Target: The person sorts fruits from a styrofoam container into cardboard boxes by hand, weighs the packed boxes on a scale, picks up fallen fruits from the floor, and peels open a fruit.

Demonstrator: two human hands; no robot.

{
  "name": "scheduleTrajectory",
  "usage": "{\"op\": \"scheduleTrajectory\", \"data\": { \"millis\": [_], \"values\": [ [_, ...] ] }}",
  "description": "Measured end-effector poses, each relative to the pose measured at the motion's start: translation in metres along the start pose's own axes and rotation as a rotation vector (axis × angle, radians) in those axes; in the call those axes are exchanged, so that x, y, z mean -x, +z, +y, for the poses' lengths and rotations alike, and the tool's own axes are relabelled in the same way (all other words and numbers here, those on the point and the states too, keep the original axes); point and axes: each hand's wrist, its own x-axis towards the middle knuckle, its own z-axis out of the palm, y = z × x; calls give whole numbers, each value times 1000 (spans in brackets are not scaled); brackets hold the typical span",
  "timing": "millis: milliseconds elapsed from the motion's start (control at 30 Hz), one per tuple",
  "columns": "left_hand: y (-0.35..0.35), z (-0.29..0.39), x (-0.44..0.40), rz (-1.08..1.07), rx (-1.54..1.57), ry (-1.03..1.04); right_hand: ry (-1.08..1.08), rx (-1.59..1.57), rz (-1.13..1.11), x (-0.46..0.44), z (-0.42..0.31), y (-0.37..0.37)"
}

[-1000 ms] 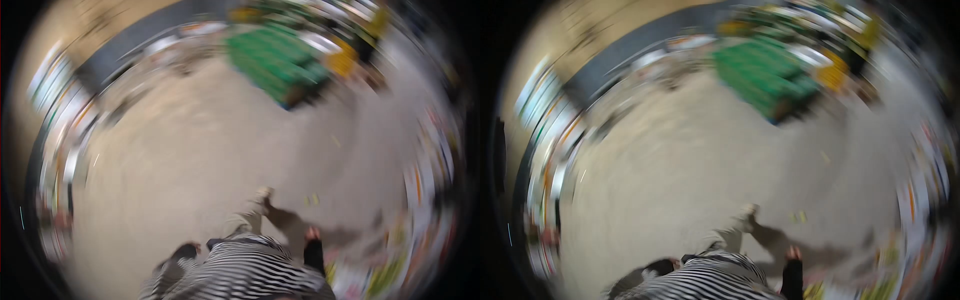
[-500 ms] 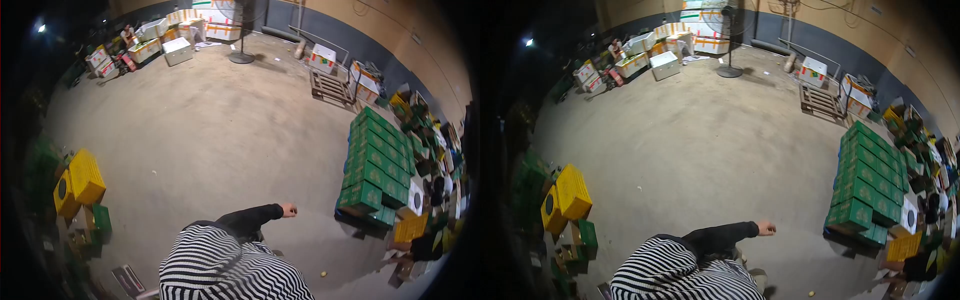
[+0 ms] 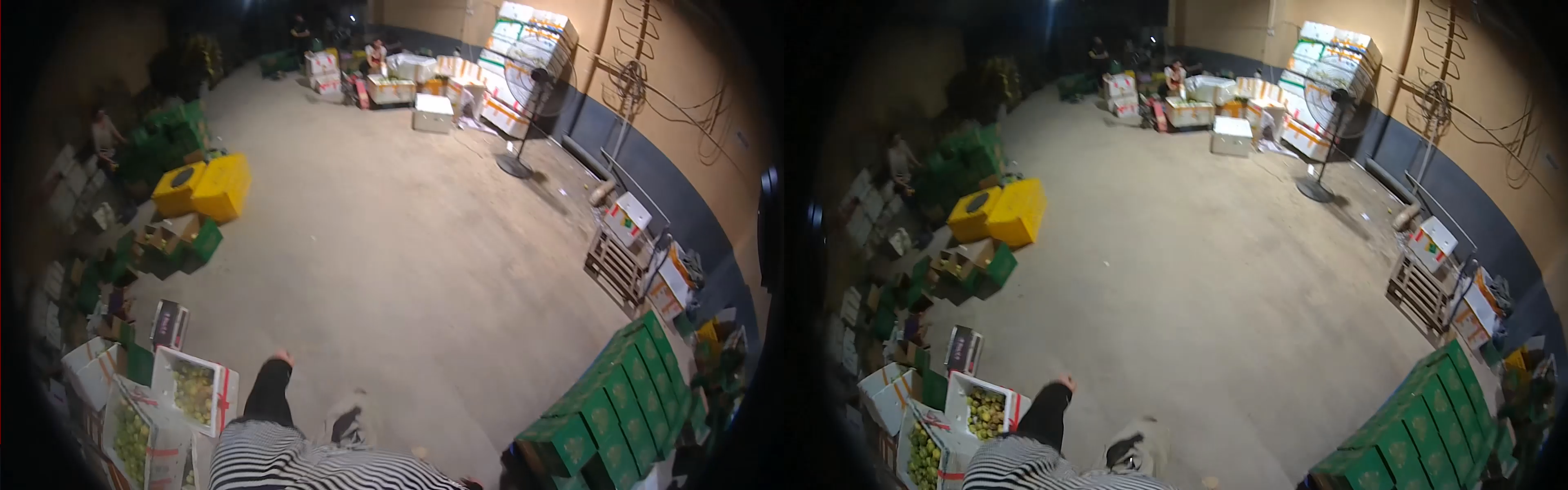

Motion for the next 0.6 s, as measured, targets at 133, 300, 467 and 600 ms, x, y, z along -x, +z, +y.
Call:
{"op": "scheduleTrajectory", "data": {
  "millis": [133,300,467,600],
  "values": [
    [47,-92,126,-486,322,-418,20,99,-44,-3,3,-34],
    [95,-104,277,-908,314,-169,5,171,-88,-5,26,-73],
    [147,-96,346,-717,462,-129,20,185,-280,-23,85,-96],
    [133,-136,392,-466,639,162,-99,232,-271,-13,153,-89]
  ]
}}
